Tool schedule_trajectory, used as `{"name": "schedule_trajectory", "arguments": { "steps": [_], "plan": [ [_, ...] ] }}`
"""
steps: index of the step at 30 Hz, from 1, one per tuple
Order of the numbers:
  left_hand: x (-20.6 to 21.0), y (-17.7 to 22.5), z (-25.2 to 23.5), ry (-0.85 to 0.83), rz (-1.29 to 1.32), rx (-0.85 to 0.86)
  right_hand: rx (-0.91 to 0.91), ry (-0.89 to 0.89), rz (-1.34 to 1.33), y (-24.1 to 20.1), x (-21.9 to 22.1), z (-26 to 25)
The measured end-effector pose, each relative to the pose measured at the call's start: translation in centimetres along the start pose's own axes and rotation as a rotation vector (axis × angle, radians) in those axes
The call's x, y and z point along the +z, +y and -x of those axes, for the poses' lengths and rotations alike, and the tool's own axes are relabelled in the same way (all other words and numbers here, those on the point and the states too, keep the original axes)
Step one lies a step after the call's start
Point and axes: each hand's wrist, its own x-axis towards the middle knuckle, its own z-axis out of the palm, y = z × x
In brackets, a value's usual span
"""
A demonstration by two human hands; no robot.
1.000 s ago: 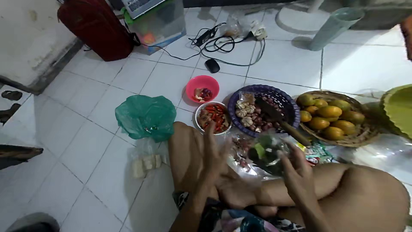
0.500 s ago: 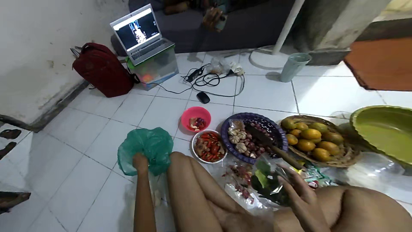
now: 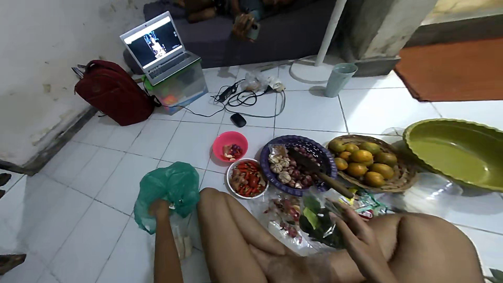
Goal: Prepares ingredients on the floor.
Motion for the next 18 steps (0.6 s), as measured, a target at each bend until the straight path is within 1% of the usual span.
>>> {"name": "schedule_trajectory", "arguments": {
  "steps": [3, 7, 10, 15, 18],
  "plan": [
    [-0.2, -0.4, -0.5, 0.037, 0.075, -0.003, 0.012, 0.015, 0.011, 0.3, 0.2, 0.2],
    [-0.9, 0.0, -0.2, 0.184, 0.252, 0.026, 0.019, 0.028, -0.008, 0.1, 0.3, 0.2],
    [-2.5, 0.6, 0.3, 0.206, 0.361, 0.030, 0.009, 0.030, 0.021, 0.1, 0.3, 0.0],
    [-4.2, -0.5, -0.8, 0.288, 0.338, 0.182, 0.031, 0.040, 0.053, -0.4, -0.1, 0.4],
    [-7.3, -0.9, 0.8, 0.273, 0.295, 0.181, 0.056, 0.033, 0.031, -0.2, 0.0, 0.4]
  ]
}}
